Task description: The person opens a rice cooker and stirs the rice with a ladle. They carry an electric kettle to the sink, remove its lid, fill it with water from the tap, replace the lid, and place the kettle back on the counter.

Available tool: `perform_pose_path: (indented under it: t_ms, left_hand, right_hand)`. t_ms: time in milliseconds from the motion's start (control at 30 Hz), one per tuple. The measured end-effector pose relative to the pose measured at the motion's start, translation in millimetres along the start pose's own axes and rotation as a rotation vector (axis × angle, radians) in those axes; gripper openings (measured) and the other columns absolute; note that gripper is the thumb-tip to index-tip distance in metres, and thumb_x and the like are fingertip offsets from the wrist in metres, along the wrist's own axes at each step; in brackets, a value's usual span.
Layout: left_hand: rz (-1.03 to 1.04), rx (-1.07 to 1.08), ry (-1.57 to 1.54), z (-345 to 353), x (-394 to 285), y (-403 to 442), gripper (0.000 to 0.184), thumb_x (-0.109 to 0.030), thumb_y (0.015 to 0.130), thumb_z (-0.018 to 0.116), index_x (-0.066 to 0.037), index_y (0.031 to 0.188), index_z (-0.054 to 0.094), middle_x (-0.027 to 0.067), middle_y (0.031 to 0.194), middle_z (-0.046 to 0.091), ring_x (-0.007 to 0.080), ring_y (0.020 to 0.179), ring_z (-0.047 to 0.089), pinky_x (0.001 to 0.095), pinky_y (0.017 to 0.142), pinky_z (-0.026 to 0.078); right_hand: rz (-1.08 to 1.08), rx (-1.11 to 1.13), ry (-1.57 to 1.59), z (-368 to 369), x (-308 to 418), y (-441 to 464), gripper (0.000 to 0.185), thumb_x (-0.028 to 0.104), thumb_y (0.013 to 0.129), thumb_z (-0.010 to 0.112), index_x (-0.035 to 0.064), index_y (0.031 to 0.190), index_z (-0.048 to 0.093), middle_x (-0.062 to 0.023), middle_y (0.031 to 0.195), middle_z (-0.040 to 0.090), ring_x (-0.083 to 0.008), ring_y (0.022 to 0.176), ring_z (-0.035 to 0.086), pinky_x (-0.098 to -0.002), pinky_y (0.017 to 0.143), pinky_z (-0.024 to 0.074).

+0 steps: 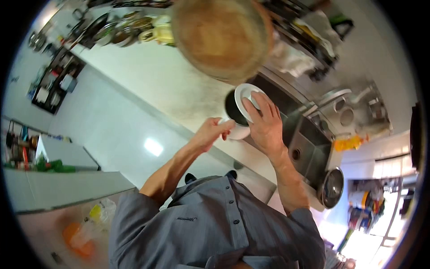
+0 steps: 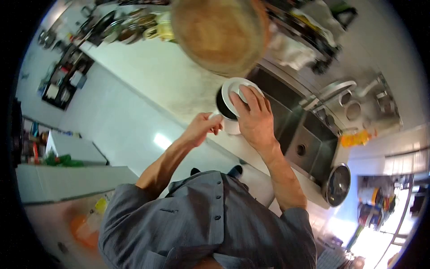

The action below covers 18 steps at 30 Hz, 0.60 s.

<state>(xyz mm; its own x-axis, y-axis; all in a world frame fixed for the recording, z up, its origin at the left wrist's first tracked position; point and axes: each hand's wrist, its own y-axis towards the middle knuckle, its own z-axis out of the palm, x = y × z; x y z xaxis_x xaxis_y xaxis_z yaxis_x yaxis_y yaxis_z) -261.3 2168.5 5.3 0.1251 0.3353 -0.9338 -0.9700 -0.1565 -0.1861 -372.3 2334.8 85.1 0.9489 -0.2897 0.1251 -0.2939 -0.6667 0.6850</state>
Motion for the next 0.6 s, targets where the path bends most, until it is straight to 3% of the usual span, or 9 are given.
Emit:
perform_pose_path:
  t_ms: [67, 100, 133, 233, 400, 500, 600]
  left_hand:
    - [-0.029, -0.05, 0.062, -29, -1, -24, 0.04, -0.041, 0.096, 0.063, -0.007, 0.076, 0.066, 0.004, 0.072, 0.064, 0.0103, 0.066, 0.055, 0.027, 0.065, 0.04]
    - [-0.033, -0.079, 0.012, -40, -3, -35, 0.043, -0.042, 0.097, 0.061, -0.007, 0.074, 0.066, 0.004, 0.069, 0.063, 0.0108, 0.065, 0.054, 0.0271, 0.065, 0.04]
    - [-0.03, -0.099, 0.011, -55, -5, -51, 0.043, -0.042, 0.097, 0.061, -0.007, 0.074, 0.066, 0.004, 0.069, 0.063, 0.0108, 0.065, 0.054, 0.0271, 0.065, 0.04]
    - [-0.02, -0.187, -0.064, -97, -5, -87, 0.047, -0.043, 0.101, 0.057, -0.004, 0.076, 0.066, 0.0027, 0.067, 0.06, 0.0109, 0.066, 0.051, 0.0274, 0.065, 0.04]
    - [-0.05, -0.389, 0.036, -168, 3, -140, 0.049, -0.043, 0.1, 0.058, -0.001, 0.077, 0.066, 0.003, 0.067, 0.059, 0.0116, 0.066, 0.05, 0.028, 0.065, 0.04]
    - [-0.103, -0.508, 0.132, -209, 4, -166, 0.05, -0.046, 0.097, 0.061, -0.001, 0.076, 0.067, 0.0049, 0.068, 0.059, 0.0131, 0.065, 0.05, 0.0291, 0.063, 0.04]
    - [-0.078, -0.629, 0.093, -238, 0, -184, 0.053, -0.048, 0.095, 0.063, -0.001, 0.073, 0.065, 0.0068, 0.068, 0.058, 0.014, 0.066, 0.051, 0.0298, 0.064, 0.041]
  right_hand:
    - [-0.065, 0.2, -0.154, 31, 34, 12, 0.043, 0.012, 0.078, 0.073, 0.0107, 0.121, 0.067, -0.0106, 0.131, 0.057, -0.0321, 0.126, 0.052, -0.0461, 0.1, 0.0455]
    - [-0.09, 0.249, -0.114, 42, 48, 18, 0.047, 0.028, 0.082, 0.073, 0.0087, 0.124, 0.064, -0.0129, 0.135, 0.056, -0.0347, 0.131, 0.047, -0.05, 0.106, 0.0393]
    - [-0.104, 0.249, -0.099, 51, 65, 23, 0.047, 0.028, 0.082, 0.073, 0.0087, 0.124, 0.064, -0.0129, 0.135, 0.056, -0.0347, 0.131, 0.047, -0.05, 0.106, 0.0393]
    - [-0.102, 0.372, 0.103, 74, 117, 31, 0.07, 0.053, 0.078, 0.075, 0.0058, 0.128, 0.063, -0.0182, 0.146, 0.049, -0.0378, 0.139, 0.039, -0.051, 0.113, 0.0308]
    - [-0.178, 0.417, 0.31, 129, 168, 55, 0.07, 0.052, 0.083, 0.072, 0.0072, 0.135, 0.06, -0.0183, 0.149, 0.045, -0.0394, 0.143, 0.035, -0.0515, 0.114, 0.0301]
    - [-0.216, 0.29, 0.373, 136, 188, 108, 0.061, 0.051, 0.094, 0.06, 0.009, 0.139, 0.058, -0.0162, 0.154, 0.041, -0.0397, 0.145, 0.032, -0.0515, 0.115, 0.0301]
    - [-0.263, 0.112, 0.423, 151, 217, 163, 0.062, 0.052, 0.095, 0.059, 0.0098, 0.14, 0.058, -0.0156, 0.155, 0.041, -0.0396, 0.145, 0.033, -0.0513, 0.115, 0.0296]
